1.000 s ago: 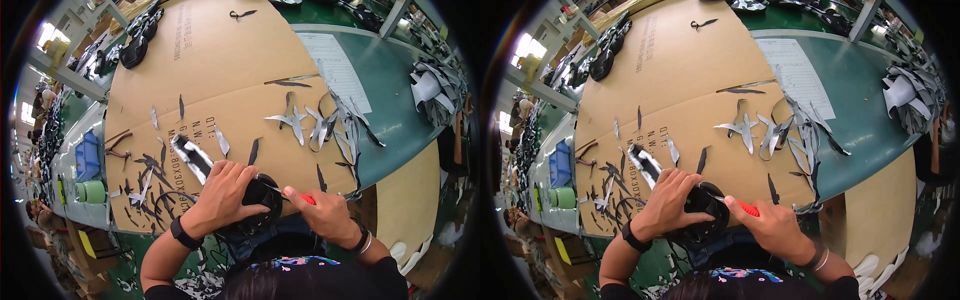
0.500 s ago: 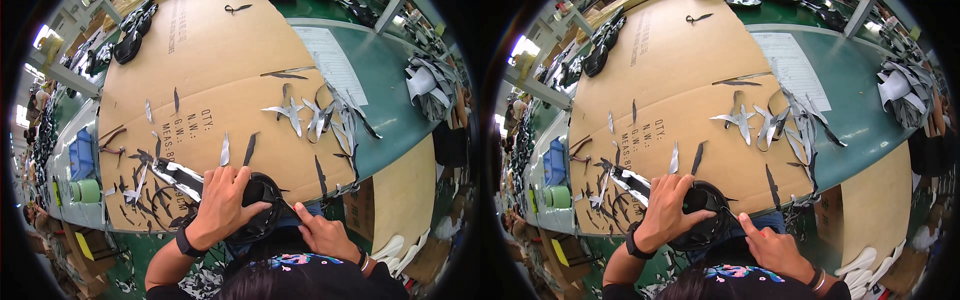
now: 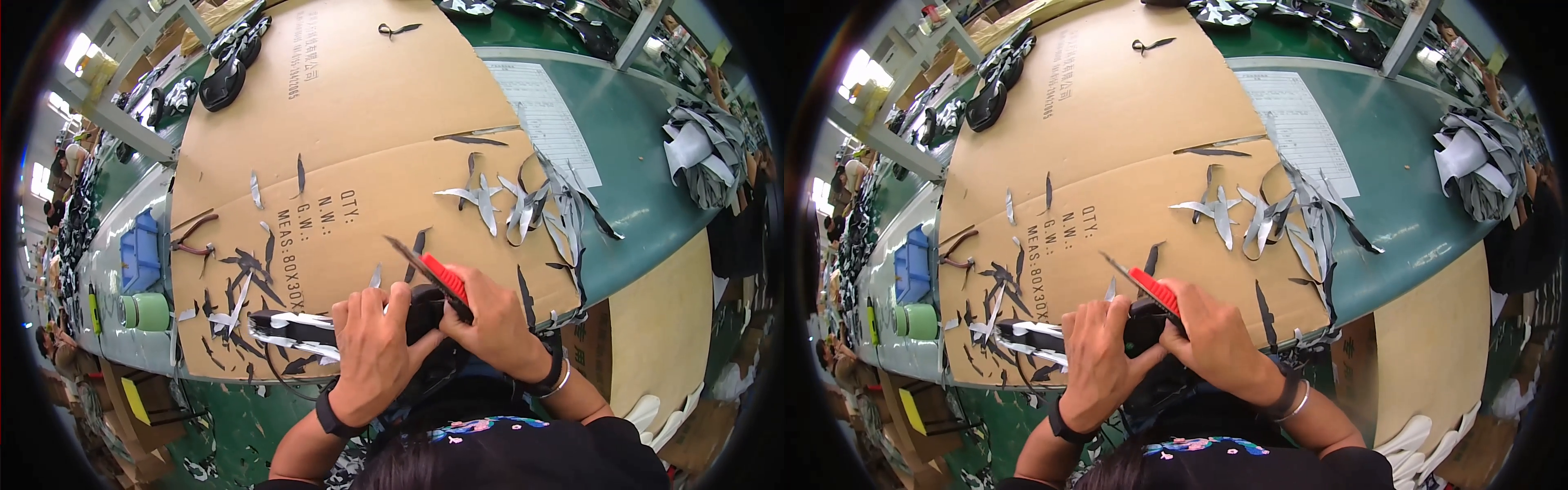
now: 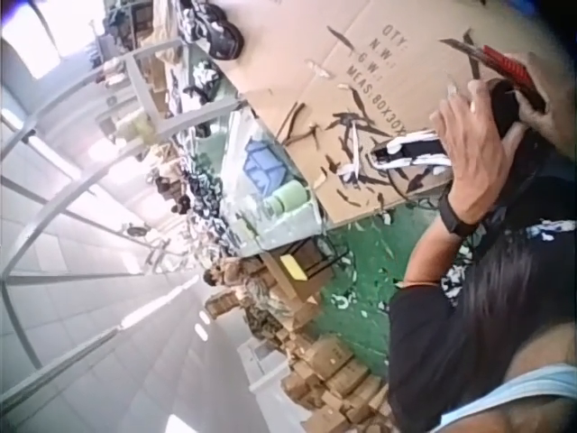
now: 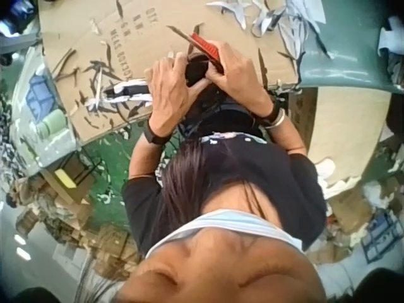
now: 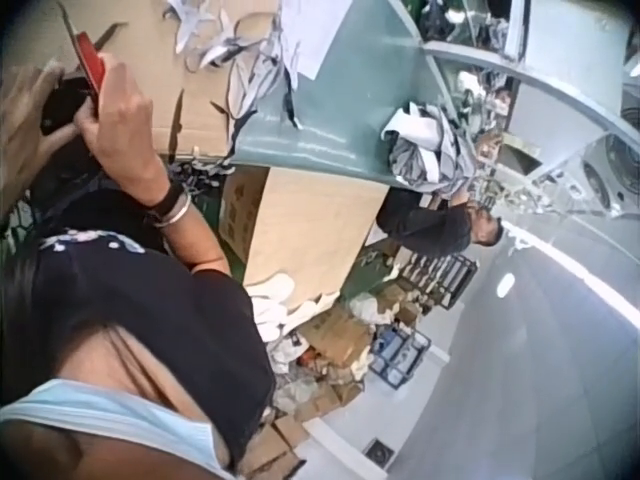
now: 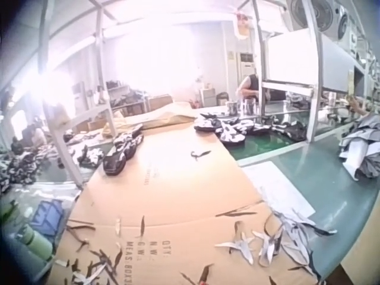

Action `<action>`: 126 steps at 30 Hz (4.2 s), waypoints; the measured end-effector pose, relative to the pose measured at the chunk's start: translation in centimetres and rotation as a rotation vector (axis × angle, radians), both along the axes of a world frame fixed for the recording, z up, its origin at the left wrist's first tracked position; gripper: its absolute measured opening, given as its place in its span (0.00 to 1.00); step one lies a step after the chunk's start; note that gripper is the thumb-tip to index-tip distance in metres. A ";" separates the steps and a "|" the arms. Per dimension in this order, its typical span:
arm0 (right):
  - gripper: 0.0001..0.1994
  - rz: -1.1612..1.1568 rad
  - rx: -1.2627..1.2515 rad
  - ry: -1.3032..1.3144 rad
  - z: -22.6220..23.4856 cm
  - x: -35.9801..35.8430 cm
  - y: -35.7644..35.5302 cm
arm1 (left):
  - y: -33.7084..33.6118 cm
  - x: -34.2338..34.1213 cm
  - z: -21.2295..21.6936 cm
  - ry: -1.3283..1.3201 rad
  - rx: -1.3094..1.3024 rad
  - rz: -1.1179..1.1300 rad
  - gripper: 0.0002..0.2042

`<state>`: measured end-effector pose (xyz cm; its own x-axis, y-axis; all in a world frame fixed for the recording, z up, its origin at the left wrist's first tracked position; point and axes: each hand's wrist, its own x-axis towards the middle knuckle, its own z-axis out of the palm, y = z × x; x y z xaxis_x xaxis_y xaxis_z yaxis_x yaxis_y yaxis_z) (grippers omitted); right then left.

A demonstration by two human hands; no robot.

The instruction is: The recorder is using a utility knife to trim excess material from the edges of bicycle seats at a factory workbench.

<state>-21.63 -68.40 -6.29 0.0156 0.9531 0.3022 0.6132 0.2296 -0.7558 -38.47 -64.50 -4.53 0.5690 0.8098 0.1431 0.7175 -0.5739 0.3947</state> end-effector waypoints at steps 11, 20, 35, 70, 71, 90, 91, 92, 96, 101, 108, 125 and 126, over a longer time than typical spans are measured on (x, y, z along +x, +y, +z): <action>0.19 -0.241 -0.279 0.232 0.7 3.3 0.4 | 0.6 1.1 -0.7 -0.098 -0.090 0.294 0.30; 0.26 0.001 -0.116 0.061 0.7 5.3 -1.0 | 2.3 2.2 -1.8 -0.417 -0.077 0.017 0.07; 0.30 0.172 -0.467 -0.352 2.6 5.5 -4.4 | 2.7 1.6 -1.3 -0.602 -0.300 0.145 0.02; 0.30 0.074 -0.386 0.031 -1.2 1.1 -6.7 | 0.2 -3.6 0.5 -0.803 -0.886 0.633 0.16; 0.30 0.074 -0.390 0.029 -1.0 0.9 -7.1 | -0.7 -3.5 0.3 -0.804 -0.890 0.635 0.16; 0.34 -0.069 0.076 0.127 0.3 -2.0 -2.1 | -9.3 -1.5 -2.0 -0.663 0.013 0.489 0.19; 0.34 -0.054 0.101 0.125 0.0 -1.7 -1.4 | -9.3 -1.8 -2.5 -0.672 0.041 0.494 0.19; 0.34 -0.065 0.139 0.108 -0.2 -1.4 -1.1 | -9.6 -2.5 -2.9 -0.715 -0.294 0.478 0.21; 0.31 -0.169 0.196 0.071 1.6 -0.3 0.4 | -7.9 -3.9 -2.1 -0.440 -0.658 0.304 0.22; 0.29 -0.561 0.257 0.005 2.9 4.2 3.3 | -2.2 -2.6 2.2 -0.489 -0.624 0.197 0.17; 0.24 -0.969 0.260 0.166 4.9 18.5 2.0 | 9.4 -4.8 3.6 -0.447 -0.728 0.050 0.25; 0.21 -0.520 -0.365 0.607 0.7 10.1 1.9 | 34.0 9.6 7.6 -0.407 -0.690 -0.190 0.15; 0.23 -0.545 -0.416 0.722 2.1 10.0 1.8 | 35.4 12.0 7.2 -0.397 -0.688 -0.175 0.16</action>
<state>-11.61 -66.62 -4.17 0.5314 0.7888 -0.3089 -0.0826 -0.3147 -0.9456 -26.50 -29.08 2.62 0.7072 0.6937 -0.1365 0.3721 -0.2010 0.9062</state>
